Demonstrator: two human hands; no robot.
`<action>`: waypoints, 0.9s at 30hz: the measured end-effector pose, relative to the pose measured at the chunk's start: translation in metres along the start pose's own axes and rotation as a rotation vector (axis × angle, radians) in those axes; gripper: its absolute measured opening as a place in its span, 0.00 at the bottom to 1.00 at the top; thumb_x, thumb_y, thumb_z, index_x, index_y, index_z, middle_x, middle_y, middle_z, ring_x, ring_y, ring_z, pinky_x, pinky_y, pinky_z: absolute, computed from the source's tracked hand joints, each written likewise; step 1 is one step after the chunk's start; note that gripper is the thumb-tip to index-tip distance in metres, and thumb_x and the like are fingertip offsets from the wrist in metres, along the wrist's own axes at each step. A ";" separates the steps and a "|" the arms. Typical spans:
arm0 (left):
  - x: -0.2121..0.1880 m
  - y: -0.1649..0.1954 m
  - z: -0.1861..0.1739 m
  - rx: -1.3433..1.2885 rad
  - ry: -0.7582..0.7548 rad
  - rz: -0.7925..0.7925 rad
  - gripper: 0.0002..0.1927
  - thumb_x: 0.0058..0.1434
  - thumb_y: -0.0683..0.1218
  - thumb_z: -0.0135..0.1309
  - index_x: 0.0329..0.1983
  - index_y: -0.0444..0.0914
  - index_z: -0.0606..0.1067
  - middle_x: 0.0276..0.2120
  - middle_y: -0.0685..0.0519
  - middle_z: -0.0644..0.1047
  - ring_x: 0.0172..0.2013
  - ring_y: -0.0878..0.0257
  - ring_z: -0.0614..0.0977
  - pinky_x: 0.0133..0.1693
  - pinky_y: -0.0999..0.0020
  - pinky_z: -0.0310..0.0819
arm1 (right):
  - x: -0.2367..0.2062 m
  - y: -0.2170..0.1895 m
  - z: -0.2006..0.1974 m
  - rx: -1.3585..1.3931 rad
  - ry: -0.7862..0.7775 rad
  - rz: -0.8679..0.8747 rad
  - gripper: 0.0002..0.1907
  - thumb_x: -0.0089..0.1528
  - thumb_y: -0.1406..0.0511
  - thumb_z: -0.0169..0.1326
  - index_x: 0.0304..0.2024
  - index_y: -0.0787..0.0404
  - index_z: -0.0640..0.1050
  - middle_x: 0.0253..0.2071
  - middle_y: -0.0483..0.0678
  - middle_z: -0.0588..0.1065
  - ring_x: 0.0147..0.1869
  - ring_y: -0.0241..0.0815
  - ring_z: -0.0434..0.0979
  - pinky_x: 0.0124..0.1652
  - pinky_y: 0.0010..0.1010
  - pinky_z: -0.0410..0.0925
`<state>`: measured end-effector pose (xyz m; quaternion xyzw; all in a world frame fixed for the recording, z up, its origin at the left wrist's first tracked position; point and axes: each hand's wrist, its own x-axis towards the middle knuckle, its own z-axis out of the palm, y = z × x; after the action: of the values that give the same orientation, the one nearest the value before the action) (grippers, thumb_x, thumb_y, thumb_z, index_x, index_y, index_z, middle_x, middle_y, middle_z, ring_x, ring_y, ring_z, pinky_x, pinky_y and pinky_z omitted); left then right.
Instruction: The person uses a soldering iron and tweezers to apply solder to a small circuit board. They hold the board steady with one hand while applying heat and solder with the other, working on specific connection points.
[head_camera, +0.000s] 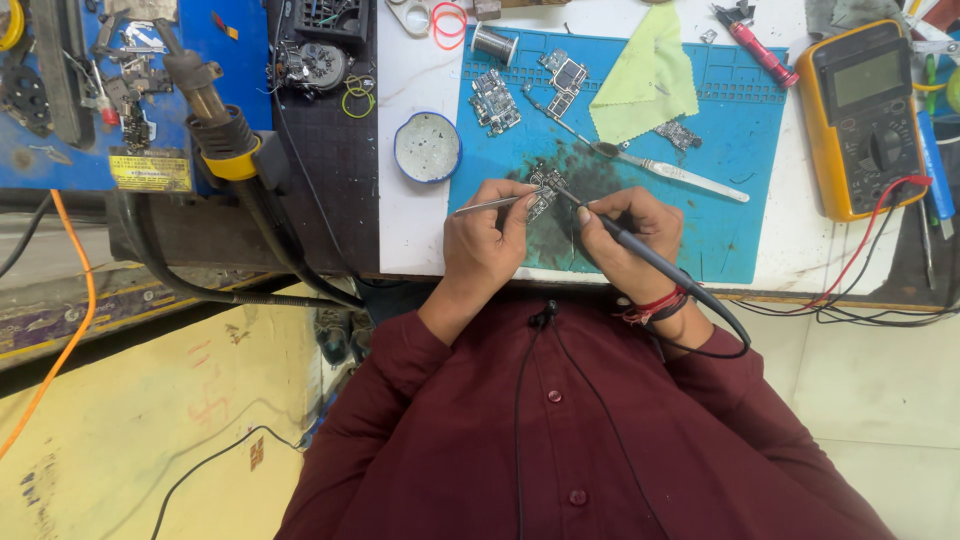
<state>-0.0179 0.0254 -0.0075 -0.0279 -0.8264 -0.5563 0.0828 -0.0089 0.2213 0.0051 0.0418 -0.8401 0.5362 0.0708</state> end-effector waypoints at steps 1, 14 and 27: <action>0.000 0.000 0.000 0.004 -0.004 -0.006 0.05 0.68 0.45 0.59 0.43 0.39 0.78 0.32 0.50 0.83 0.29 0.59 0.85 0.31 0.67 0.76 | 0.000 0.000 0.000 -0.008 -0.001 -0.011 0.05 0.63 0.72 0.64 0.36 0.65 0.78 0.24 0.43 0.76 0.26 0.25 0.71 0.28 0.20 0.62; 0.000 0.001 -0.001 -0.007 -0.010 -0.017 0.06 0.68 0.45 0.59 0.44 0.39 0.78 0.31 0.51 0.83 0.28 0.61 0.85 0.31 0.67 0.75 | 0.001 -0.001 0.000 0.017 -0.009 -0.012 0.05 0.63 0.72 0.64 0.36 0.65 0.78 0.24 0.43 0.75 0.27 0.25 0.70 0.28 0.20 0.61; 0.001 0.001 0.000 0.003 -0.007 -0.021 0.06 0.68 0.45 0.59 0.43 0.39 0.78 0.30 0.51 0.82 0.27 0.61 0.84 0.30 0.67 0.75 | 0.002 0.000 0.001 0.021 0.002 0.002 0.05 0.63 0.72 0.64 0.37 0.65 0.78 0.25 0.44 0.77 0.28 0.25 0.72 0.29 0.20 0.63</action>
<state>-0.0188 0.0253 -0.0066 -0.0209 -0.8277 -0.5560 0.0740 -0.0104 0.2204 0.0053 0.0410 -0.8343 0.5453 0.0707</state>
